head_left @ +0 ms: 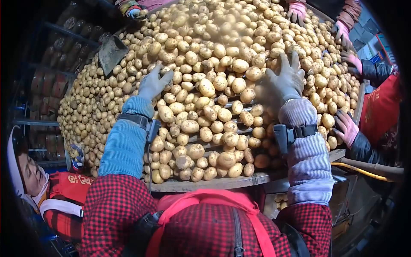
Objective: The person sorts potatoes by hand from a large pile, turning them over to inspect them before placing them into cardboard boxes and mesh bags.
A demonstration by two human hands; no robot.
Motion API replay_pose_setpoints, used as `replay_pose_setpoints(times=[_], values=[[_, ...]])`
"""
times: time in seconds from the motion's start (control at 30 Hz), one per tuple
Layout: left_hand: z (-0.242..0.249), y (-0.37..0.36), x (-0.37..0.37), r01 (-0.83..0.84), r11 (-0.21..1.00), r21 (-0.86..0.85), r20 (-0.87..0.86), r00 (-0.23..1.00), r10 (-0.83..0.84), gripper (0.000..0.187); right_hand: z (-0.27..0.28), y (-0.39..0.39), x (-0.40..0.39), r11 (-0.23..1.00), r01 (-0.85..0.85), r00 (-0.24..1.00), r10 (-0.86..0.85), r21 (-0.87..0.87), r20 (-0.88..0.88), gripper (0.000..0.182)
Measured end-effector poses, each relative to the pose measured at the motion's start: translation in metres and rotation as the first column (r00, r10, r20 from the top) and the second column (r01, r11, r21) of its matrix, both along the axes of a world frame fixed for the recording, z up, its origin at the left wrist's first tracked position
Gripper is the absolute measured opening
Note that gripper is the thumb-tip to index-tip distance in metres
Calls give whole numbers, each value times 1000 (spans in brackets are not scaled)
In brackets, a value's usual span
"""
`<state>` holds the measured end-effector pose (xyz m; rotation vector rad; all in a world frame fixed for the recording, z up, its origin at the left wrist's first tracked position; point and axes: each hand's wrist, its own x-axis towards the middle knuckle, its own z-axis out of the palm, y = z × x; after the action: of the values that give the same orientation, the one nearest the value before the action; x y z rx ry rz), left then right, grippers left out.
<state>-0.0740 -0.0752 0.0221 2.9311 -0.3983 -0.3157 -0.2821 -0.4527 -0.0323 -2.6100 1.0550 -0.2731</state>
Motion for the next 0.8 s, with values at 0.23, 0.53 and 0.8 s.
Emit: replay_pose_setpoints(times=[0.23, 0.53, 0.8], values=[[-3, -5, 13, 69, 997, 36, -56, 996, -67, 99, -3, -1, -5, 1000, -29, 999, 29, 8, 36, 74], [4, -11, 7, 43, 997, 57, -19, 999, -42, 92, -15, 1, -45, 985, -152, 917, 171, -81, 361, 73], [-1, -10, 8, 51, 999, -4, 16, 999, -51, 94, 43, 142, 0, 714, -688, 595, 656, -128, 463, 57]])
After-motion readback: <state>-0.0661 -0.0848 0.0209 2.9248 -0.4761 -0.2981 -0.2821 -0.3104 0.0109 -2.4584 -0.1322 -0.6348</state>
